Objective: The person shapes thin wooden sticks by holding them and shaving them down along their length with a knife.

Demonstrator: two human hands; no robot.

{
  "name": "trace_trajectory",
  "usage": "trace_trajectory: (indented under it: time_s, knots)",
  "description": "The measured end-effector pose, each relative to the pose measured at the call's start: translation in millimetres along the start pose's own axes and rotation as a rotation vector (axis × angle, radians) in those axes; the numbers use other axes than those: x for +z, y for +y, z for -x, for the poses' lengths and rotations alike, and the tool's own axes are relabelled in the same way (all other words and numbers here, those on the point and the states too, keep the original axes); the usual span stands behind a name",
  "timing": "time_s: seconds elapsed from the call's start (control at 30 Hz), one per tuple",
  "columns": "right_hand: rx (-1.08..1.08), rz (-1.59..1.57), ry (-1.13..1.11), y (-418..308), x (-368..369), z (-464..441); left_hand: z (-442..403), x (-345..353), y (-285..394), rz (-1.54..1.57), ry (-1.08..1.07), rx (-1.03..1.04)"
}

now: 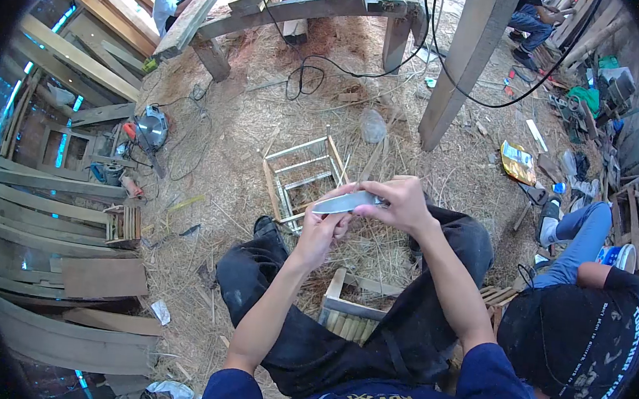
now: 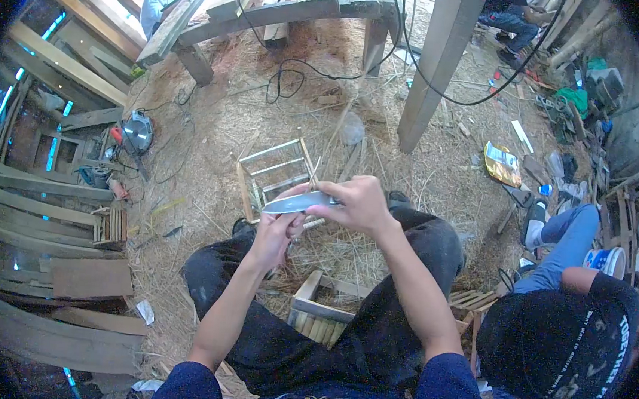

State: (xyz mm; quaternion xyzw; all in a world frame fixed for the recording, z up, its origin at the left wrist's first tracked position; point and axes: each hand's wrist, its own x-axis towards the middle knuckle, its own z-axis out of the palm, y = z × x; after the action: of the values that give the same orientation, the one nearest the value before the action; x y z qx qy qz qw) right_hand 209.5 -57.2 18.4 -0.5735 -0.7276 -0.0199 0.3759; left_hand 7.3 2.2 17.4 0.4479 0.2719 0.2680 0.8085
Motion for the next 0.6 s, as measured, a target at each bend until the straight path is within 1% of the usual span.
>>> trace_trajectory:
  time_s: [0.03,0.13,0.17,0.27,0.3,0.4,0.43,0.53,0.57,0.6]
  knots:
    - [-0.005,-0.019,-0.013,1.9,3.0,0.1,1.6,0.9,0.8,-0.001,0.013,-0.004]
    - [0.123,-0.039,0.155,12.4,-2.5,-7.5,0.7,-3.6,5.4,0.021,-0.014,-0.027]
    - [0.209,0.030,0.139,17.6,-6.5,-8.3,2.5,-0.9,8.2,0.014,-0.045,-0.020]
    - [0.127,-0.037,0.174,10.9,-4.5,-10.6,1.5,-1.2,4.5,0.060,-0.080,-0.040]
    - [0.026,-0.023,0.123,7.2,-2.1,-8.1,-0.8,-1.7,3.6,0.055,-0.084,-0.040]
    - [0.055,-0.027,0.057,1.7,-0.5,-5.2,0.4,-3.2,0.0,0.045,-0.082,-0.056]
    - [0.104,-0.061,0.109,10.0,2.5,-5.0,1.4,-1.8,2.0,0.043,-0.087,-0.067]
    - [0.227,-0.094,0.151,14.2,-1.4,-10.2,2.4,-2.4,6.4,0.035,-0.113,-0.075]
    - [0.136,-0.097,0.167,8.0,-1.6,-9.9,0.4,-8.1,-1.1,0.029,-0.133,-0.074]
    - [0.117,-0.085,0.114,3.6,0.6,-7.6,-0.4,-7.5,0.1,0.021,-0.154,-0.073]
